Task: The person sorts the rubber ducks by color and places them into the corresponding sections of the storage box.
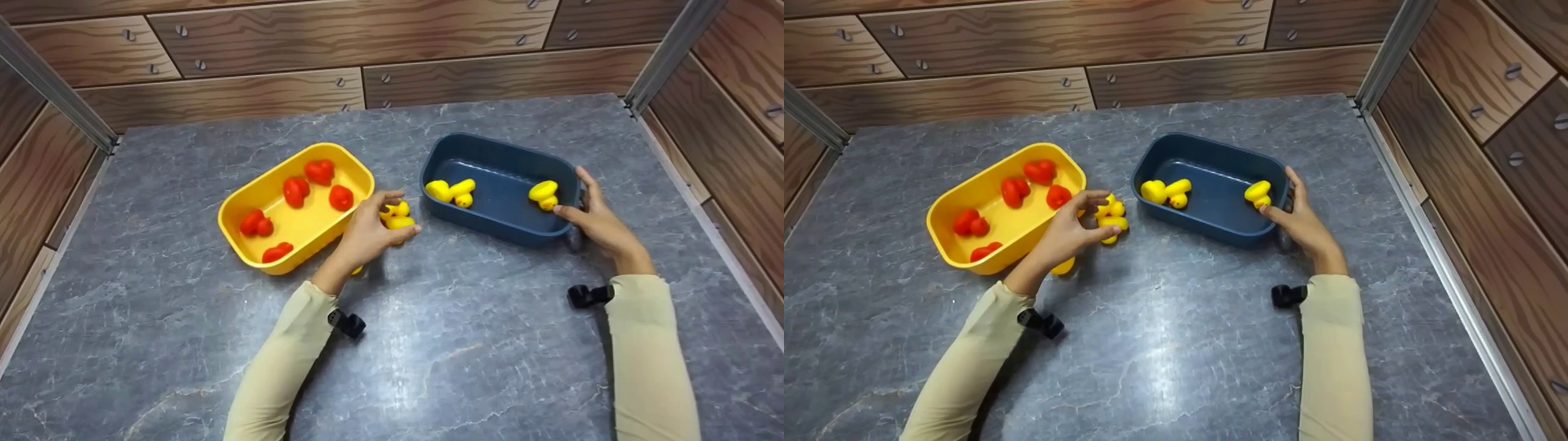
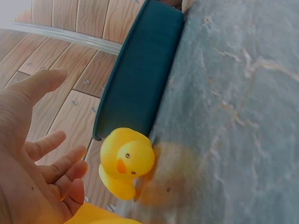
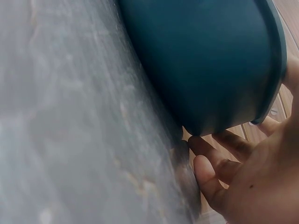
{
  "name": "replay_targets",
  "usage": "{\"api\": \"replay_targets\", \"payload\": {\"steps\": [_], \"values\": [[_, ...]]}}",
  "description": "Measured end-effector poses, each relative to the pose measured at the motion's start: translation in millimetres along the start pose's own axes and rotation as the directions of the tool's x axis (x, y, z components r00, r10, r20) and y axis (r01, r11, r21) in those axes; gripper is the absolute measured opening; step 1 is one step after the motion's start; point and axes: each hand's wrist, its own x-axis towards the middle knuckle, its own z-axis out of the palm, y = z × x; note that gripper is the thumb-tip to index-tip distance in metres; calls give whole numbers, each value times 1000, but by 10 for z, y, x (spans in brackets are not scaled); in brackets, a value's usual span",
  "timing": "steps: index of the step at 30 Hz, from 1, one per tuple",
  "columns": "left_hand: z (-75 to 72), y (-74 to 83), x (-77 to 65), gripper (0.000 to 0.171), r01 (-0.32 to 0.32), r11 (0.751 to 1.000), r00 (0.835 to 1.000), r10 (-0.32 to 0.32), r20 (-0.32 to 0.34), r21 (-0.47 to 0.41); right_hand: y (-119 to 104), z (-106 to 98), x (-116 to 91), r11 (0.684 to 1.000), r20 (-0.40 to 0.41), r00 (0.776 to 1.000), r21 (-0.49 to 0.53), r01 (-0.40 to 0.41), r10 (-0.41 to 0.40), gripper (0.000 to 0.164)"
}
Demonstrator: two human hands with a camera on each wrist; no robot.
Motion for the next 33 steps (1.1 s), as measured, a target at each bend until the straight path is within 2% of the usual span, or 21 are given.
{"api": "replay_targets", "payload": {"steps": [4,10,18,27,33], "values": [[9,-28,-23,69,22,996,1000,-23,4,85,1,4,-1,1000,-6,1000,-1,11,-11,93],[44,-36,-34,71,44,975,999,-48,12,219,-1,7,-6,1000,-14,1000,-8,10,-10,94],[46,-70,-22,66,53,962,998,-63,29,267,-2,4,2,1000,-15,1000,-25,-1,0,94],[52,-105,3,65,68,944,991,-102,88,322,4,-1,-7,1000,11,999,2,31,-31,92],[70,-108,34,67,79,918,986,-128,103,388,-3,4,1,1000,8,1000,4,16,-16,93]]}}
